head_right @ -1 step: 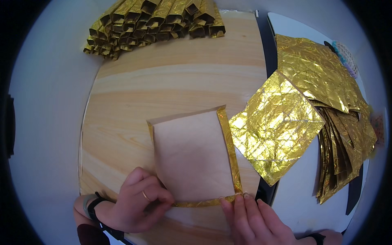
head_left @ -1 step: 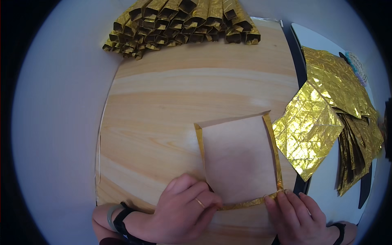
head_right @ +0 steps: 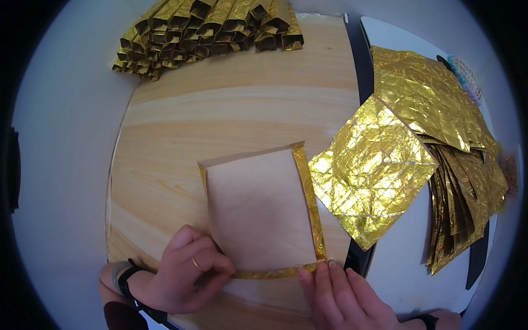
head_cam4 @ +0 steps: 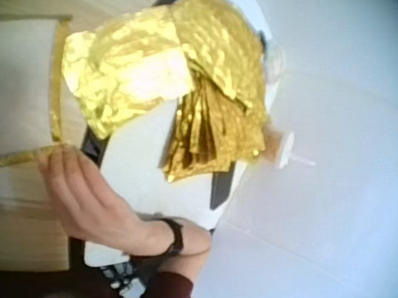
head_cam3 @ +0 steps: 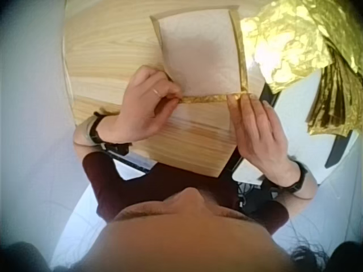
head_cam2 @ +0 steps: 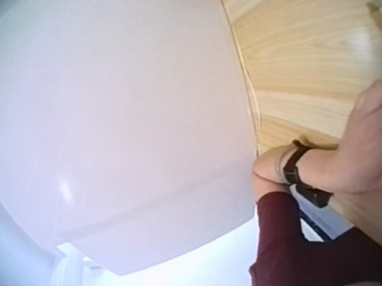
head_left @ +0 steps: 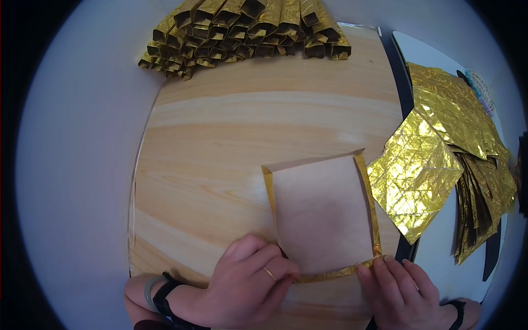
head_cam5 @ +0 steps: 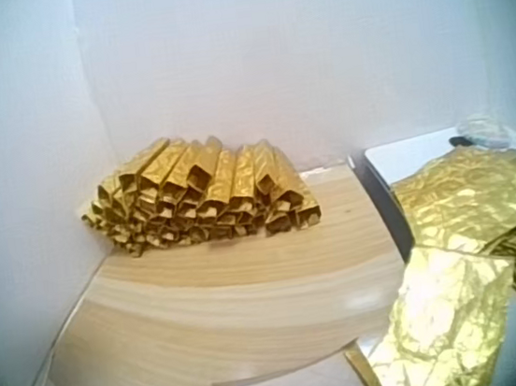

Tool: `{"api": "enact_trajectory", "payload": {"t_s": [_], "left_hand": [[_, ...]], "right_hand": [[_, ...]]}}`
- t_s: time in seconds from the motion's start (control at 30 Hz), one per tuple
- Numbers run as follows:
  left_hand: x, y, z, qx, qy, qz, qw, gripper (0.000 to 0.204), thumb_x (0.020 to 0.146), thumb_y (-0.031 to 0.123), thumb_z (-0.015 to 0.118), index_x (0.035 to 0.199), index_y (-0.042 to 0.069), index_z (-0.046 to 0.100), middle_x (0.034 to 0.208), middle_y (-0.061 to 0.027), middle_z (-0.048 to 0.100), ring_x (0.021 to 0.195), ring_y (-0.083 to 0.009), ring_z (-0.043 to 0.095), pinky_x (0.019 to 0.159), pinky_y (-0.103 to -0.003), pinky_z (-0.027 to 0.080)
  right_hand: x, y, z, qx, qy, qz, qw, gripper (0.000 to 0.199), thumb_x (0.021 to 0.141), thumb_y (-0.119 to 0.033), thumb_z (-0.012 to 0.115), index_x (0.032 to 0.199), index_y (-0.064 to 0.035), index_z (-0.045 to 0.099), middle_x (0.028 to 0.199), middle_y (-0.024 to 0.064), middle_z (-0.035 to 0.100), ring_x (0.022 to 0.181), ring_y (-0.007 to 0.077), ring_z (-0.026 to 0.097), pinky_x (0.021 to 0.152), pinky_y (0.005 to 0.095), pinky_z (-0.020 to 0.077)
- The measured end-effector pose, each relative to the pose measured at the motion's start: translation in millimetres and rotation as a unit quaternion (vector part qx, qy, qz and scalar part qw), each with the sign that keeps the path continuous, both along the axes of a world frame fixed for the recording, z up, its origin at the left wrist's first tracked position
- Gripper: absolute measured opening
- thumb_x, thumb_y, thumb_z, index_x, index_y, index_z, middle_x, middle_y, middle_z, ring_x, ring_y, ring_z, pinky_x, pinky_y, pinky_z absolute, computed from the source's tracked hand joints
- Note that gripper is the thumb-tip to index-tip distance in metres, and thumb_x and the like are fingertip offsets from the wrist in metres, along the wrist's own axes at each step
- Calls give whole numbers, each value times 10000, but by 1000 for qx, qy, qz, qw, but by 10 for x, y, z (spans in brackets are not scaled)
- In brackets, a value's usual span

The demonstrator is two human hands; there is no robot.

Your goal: Fold gold-colored foil paper to create rectangular sleeves or envelopes.

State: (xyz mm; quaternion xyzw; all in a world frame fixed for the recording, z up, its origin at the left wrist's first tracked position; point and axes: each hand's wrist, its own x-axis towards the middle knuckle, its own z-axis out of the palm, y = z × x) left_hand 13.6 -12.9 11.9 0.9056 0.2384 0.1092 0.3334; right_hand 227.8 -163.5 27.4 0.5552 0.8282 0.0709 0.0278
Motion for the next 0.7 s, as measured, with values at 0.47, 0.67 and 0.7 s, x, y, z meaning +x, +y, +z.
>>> {"api": "enact_trajectory", "payload": {"t_s": [0.47, 0.67, 0.7], "left_hand": [[-79, -165, 32, 312, 75, -136, 937, 390, 617, 166, 690, 1003, 126, 722, 824, 37, 555, 777, -152, 464, 622, -333, 357], [-169, -194, 84, 420, 37, -144, 895, 490, 651, 187, 553, 1094, 44, 704, 1026, -58, 637, 913, -188, 530, 643, -308, 330], [-179, -186, 86, 420, 34, -146, 895, 490, 651, 187, 553, 1094, 44, 704, 1026, -58, 637, 913, -188, 530, 643, -308, 330]], "right_hand": [[-14, -26, -26, 6, -33, -2, 999, 467, 861, -78, 481, 1320, -62, 565, 1205, 134, 558, 1123, 247, 556, 988, 359, 453], [-23, -22, 44, -22, -67, 2, 998, 439, 867, -92, 472, 1284, 3, 572, 1224, 134, 570, 1178, 241, 554, 1000, 339, 429], [-18, -20, 41, -23, -69, -1, 997, 439, 867, -92, 472, 1284, 3, 572, 1224, 134, 570, 1178, 241, 554, 1000, 339, 429]]}}
